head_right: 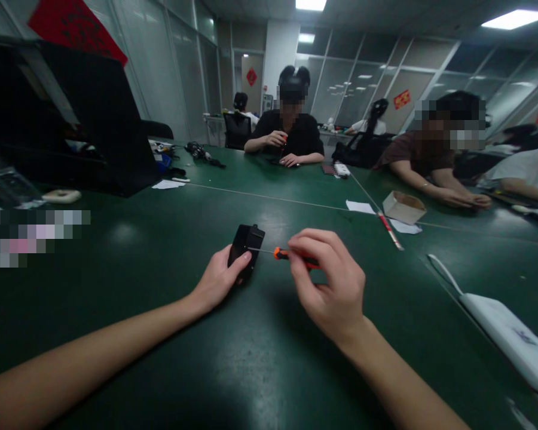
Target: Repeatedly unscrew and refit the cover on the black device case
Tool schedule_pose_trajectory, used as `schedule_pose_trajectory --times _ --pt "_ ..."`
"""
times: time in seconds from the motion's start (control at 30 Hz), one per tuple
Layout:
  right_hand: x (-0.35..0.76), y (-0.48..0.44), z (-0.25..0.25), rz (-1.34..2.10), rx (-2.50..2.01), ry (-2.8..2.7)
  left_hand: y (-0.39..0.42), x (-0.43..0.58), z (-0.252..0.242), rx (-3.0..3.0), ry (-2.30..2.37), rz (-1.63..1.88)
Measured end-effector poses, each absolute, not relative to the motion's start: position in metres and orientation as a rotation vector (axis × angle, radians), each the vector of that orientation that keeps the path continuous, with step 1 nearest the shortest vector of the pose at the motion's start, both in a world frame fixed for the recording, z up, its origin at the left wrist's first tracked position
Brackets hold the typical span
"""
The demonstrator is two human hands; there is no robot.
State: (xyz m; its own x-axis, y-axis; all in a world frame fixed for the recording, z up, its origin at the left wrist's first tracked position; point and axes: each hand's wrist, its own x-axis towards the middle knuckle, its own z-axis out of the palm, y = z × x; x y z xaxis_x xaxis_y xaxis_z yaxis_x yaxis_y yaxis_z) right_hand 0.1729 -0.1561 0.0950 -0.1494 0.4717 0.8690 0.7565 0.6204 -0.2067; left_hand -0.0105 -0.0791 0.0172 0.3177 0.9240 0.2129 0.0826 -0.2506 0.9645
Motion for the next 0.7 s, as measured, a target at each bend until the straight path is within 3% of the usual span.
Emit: schedule_pose_trajectory --times 0.43,0.7 --pt "0.181 -0.153 0.082 -0.267 -1.059 -1.74 -0.071 -0.01 0.015 1.46 0.855 1.033" --pt "0.186 -0.151 0.039 0.279 -1.449 -1.963 -0.065 -0.012 0.008 1.322 0.754 1.007"
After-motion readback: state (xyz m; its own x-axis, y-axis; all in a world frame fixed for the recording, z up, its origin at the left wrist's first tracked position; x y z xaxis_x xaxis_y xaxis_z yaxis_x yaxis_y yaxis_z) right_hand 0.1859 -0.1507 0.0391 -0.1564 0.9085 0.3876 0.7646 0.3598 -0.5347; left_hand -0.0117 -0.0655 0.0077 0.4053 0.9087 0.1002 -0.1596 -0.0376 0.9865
